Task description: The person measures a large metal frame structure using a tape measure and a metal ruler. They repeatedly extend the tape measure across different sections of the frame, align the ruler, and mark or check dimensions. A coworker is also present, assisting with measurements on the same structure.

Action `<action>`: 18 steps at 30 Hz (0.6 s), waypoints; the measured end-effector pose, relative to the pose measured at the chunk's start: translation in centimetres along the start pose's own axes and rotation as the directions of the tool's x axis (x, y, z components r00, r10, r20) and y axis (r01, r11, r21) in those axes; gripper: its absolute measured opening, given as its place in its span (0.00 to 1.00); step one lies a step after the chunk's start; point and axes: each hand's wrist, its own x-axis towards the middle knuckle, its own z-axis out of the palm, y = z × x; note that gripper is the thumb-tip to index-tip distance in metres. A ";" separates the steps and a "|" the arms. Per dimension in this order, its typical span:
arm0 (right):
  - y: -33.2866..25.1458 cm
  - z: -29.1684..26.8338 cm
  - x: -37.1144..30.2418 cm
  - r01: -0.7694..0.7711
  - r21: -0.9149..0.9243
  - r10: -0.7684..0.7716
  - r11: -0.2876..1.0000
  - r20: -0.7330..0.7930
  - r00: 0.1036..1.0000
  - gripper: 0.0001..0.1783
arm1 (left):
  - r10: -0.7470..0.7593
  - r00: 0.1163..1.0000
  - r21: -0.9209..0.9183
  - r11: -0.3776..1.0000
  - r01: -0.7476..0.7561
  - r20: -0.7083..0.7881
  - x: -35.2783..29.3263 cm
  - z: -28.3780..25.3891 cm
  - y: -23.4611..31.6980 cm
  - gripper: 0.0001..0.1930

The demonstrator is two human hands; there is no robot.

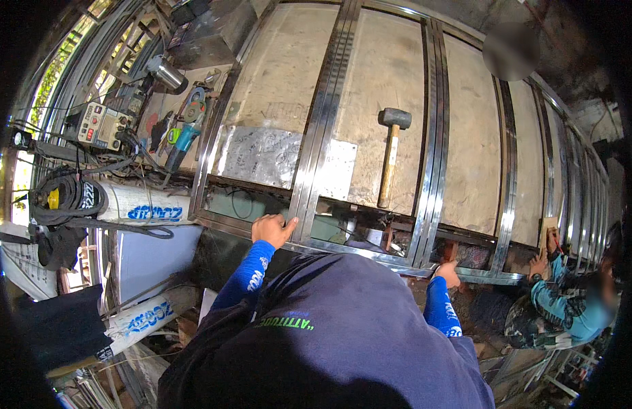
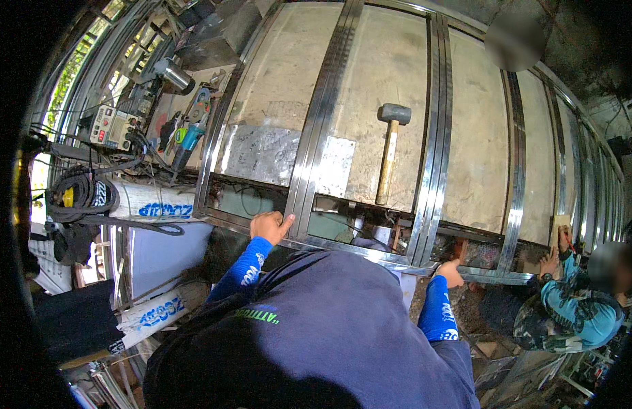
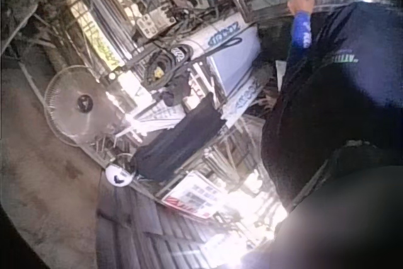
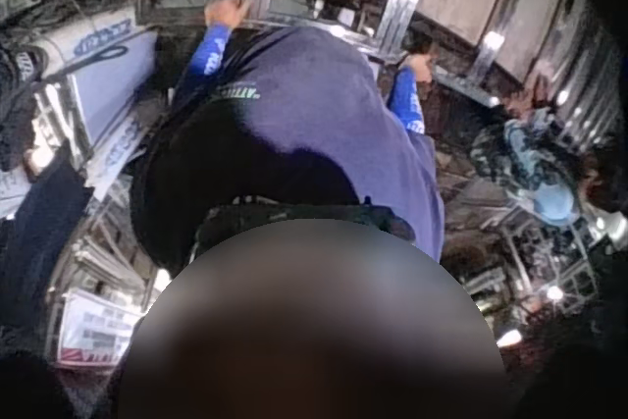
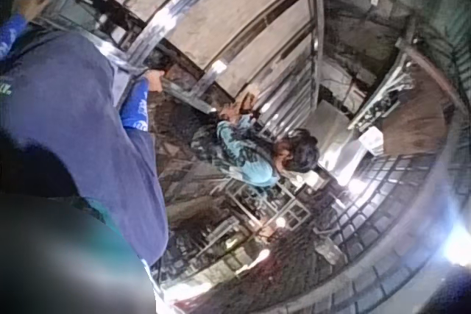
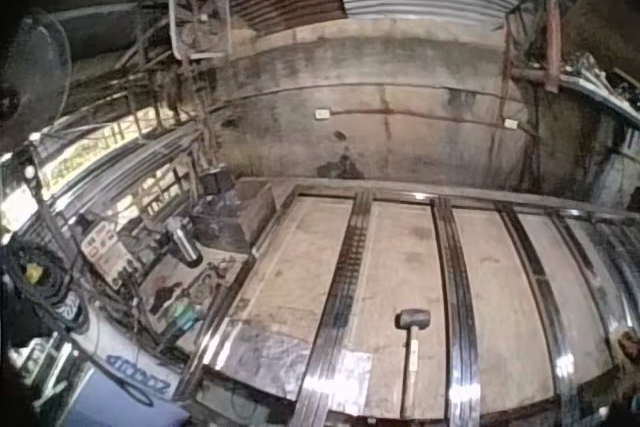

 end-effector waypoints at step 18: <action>1.2 -0.1 2.0 0.157 -0.028 -0.147 0.987 0.209 0.967 0.59 | -0.093 0.992 -0.491 0.870 0.039 -0.085 2.6 -1.9 -2.7 0.19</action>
